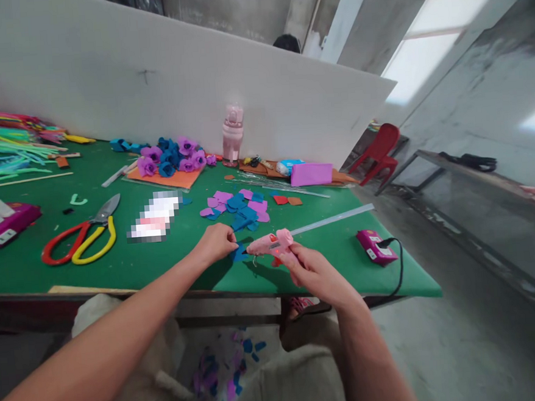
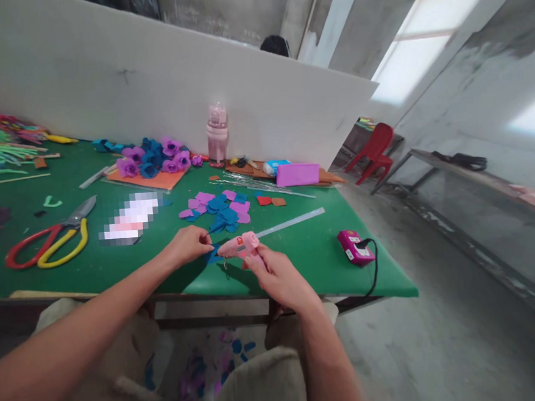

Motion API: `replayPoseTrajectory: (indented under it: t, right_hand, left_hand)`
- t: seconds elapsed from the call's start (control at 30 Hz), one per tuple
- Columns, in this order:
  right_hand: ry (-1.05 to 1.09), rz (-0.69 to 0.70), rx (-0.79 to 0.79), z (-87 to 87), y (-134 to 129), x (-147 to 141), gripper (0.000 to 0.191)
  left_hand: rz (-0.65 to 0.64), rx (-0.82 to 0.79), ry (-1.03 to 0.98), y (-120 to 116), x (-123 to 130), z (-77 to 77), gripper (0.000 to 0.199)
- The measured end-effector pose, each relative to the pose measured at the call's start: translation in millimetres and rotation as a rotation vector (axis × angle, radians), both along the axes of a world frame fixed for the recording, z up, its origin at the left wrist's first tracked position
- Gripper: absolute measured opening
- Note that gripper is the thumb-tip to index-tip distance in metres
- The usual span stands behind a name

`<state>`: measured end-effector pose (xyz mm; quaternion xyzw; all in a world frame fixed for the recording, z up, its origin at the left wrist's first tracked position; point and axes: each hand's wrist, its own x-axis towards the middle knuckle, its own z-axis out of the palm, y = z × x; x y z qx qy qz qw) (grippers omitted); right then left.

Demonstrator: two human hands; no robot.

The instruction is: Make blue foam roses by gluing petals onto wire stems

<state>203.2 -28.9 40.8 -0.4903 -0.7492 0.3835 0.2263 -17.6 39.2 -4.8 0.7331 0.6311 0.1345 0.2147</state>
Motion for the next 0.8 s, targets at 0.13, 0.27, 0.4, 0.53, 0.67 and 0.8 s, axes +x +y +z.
replayPoseTrajectory:
  t: [0.13,0.27,0.4,0.53,0.67,0.8]
  right_hand:
    - [-0.045,0.004,0.081,-5.3,1,-3,0.037]
    - [-0.053,0.013,0.131,-7.7,1,-7,0.035]
    - [-0.08,0.024,0.17,-7.3,1,-11,0.032]
    - [-0.103,0.035,0.209,-8.2,0,-15,0.033]
    - [-0.092,0.039,0.233,-9.5,0,-17,0.033]
    - [-0.098,0.039,0.249,-10.2,1,-18,0.032]
  left_hand:
    - [-0.009,0.006,0.006,0,1,0.4,0.012]
    - [-0.009,0.004,0.007,-1,0,0.1,0.013]
    - [-0.015,0.012,0.009,0,0,-0.7,0.014]
    - [-0.014,0.015,0.008,0,0,-1.1,0.014]
    - [-0.02,0.023,0.014,0,1,-1.5,0.013]
    - [-0.02,0.03,0.015,1,0,-3.3,0.014]
